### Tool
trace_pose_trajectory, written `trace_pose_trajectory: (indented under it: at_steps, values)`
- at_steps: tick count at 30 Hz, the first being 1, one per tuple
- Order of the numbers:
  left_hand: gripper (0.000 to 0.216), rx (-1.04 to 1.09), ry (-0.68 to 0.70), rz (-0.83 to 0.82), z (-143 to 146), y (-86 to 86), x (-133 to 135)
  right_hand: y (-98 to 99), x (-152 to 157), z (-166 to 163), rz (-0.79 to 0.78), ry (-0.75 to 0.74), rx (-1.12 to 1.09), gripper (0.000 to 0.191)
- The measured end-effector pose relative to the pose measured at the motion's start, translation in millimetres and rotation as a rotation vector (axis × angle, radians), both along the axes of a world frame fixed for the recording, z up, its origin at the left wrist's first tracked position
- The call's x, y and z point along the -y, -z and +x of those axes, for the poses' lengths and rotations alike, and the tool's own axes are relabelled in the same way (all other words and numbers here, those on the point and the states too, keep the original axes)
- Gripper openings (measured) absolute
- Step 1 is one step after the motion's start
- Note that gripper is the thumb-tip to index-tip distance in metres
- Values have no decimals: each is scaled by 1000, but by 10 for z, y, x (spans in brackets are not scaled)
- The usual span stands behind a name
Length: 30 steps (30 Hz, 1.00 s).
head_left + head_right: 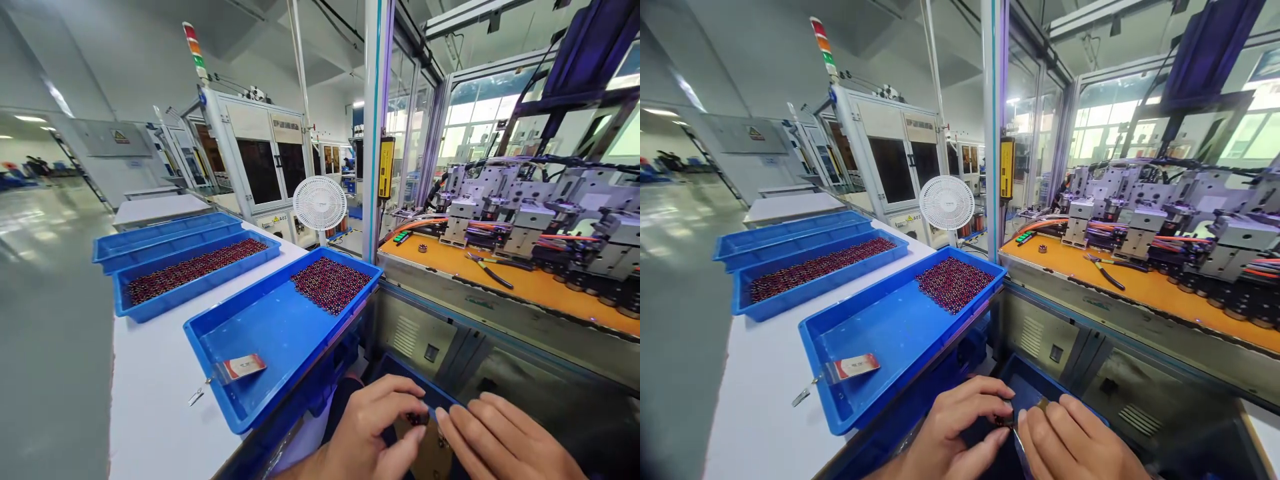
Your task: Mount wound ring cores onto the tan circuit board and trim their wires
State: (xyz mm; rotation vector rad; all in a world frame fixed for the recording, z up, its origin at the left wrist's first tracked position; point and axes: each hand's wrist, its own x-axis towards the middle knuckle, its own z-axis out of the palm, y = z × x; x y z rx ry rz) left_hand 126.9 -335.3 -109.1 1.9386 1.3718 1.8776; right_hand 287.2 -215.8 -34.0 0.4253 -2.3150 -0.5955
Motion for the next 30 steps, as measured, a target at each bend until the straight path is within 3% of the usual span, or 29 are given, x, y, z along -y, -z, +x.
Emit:
trace_pose_trajectory:
  at_steps: [3,8,10,14,17,20,22,23,24,25,27,30]
  values:
    - [28,24,13,-81,-23,-15,44,-16,20,-76,-113,-10,105,35]
    - [28,-28,6,-124,-78,26,38,141,-29,-19,-254,-32,291,21]
    - [28,-13,32,-142,-93,69,16,189,-34,-5,-445,5,334,12]
    - [32,50,86,-115,-107,153,-25,197,27,-39,-1041,74,438,12]
    - [32,58,66,-60,-124,200,-45,93,-70,-131,-1228,74,554,18]
    - [34,105,48,-27,-150,232,-57,-101,-614,-266,-1052,145,406,20]
    - [37,147,13,-17,-167,245,-62,-233,-1223,-346,-764,355,62,18]
    - [37,165,-9,-11,-176,250,-63,-285,-1555,-374,-627,554,-8,23]
    - [38,182,-31,-10,-185,253,-63,-322,-1874,-393,-541,807,4,31]
    - [38,199,-52,-13,-194,256,-61,-341,-2159,-403,-514,908,53,38]
    - [37,235,-90,-23,-217,258,-49,-333,-2574,-400,-498,1031,158,49]
    - [36,286,-133,-40,-259,258,-21,-250,-2809,-365,-482,1216,302,67]
